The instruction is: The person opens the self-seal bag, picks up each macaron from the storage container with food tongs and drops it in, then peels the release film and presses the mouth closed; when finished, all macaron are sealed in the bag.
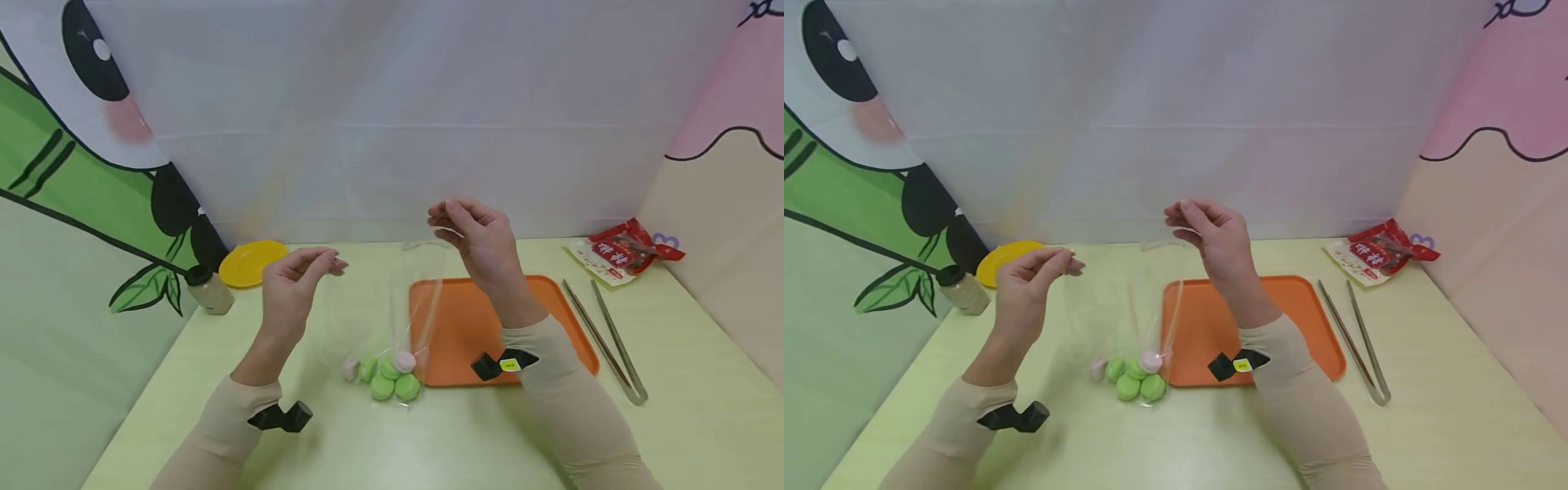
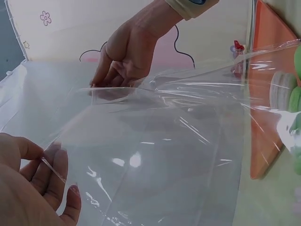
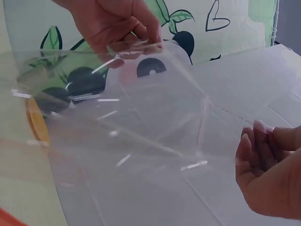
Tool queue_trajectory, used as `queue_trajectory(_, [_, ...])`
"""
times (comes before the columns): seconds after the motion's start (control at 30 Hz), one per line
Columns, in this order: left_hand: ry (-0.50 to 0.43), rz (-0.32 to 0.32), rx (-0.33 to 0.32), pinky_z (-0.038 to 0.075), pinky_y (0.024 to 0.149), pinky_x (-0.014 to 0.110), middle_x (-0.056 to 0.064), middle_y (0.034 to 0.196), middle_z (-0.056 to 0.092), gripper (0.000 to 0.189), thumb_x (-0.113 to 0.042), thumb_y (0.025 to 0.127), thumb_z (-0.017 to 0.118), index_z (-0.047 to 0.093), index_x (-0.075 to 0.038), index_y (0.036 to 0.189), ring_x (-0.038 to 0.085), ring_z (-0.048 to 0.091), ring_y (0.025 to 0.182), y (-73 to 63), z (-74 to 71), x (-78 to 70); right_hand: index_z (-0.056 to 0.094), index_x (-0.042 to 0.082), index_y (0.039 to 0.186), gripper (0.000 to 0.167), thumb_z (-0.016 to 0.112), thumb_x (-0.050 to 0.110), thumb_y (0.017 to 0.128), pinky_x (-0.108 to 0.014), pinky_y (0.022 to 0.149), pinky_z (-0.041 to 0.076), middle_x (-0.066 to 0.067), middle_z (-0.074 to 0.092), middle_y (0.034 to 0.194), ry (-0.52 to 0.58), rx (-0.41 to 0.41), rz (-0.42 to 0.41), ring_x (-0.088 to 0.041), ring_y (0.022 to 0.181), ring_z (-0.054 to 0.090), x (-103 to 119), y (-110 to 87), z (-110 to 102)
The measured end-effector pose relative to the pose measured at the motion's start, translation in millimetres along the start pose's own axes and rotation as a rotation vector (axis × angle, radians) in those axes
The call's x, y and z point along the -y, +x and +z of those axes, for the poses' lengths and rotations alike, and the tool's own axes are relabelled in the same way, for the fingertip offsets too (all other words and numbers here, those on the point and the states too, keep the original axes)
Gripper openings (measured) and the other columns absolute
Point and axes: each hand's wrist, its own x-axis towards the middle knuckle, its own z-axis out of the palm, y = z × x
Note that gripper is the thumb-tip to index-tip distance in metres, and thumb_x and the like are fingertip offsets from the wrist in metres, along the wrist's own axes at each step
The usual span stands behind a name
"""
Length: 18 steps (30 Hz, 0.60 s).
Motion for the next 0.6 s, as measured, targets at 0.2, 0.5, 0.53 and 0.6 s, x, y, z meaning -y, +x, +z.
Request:
queue_trajectory(0.2, [-0.016,0.003,0.008,0.058,0.083,0.033,0.005,0.084,0.075,0.019,-0.003,0.095,0.067,0.069,0.015,0.101,0.02,0.072,0.078,3.9,-5.2,2.9,0.075,-0.003,0.105,0.015,0.067,0.004,0.095,-0.032,0.074,0.061,-0.012,0.075,0.088,-0.023,-0.02,-0.018,-0.021,0.075,0.074,11.6,-3.5,-28.5])
queue_trajectory(0.5, [-0.033,-0.004,-0.006,0.059,0.08,0.033,0.005,0.084,0.075,0.026,-0.003,0.095,0.067,0.064,0.021,0.103,0.019,0.072,0.077,7.3,-6.5,8.7,0.073,-0.01,0.107,0.018,0.06,-0.004,0.096,-0.032,0.075,0.06,-0.018,0.075,0.091,0.093,-0.032,0.023,-0.027,0.079,0.075,31.8,-12.9,-74.8])
queue_trajectory(0.53, [-0.035,-0.006,-0.012,0.059,0.079,0.033,0.005,0.083,0.075,0.026,-0.003,0.095,0.067,0.064,0.022,0.103,0.019,0.071,0.077,7.8,-6.4,9.3,0.072,-0.011,0.108,0.018,0.06,-0.004,0.096,-0.033,0.075,0.059,-0.019,0.075,0.091,0.117,-0.048,0.025,-0.028,0.079,0.075,34.1,-13.8,-79.9])
queue_trajectory(0.6, [-0.038,-0.009,-0.021,0.059,0.079,0.033,0.005,0.083,0.075,0.025,-0.002,0.095,0.067,0.064,0.022,0.102,0.019,0.071,0.077,8.4,-6.4,9.9,0.071,-0.013,0.109,0.019,0.06,-0.004,0.096,-0.033,0.076,0.059,-0.02,0.074,0.092,0.154,-0.085,0.024,-0.029,0.079,0.075,39.2,-15.3,-89.3])
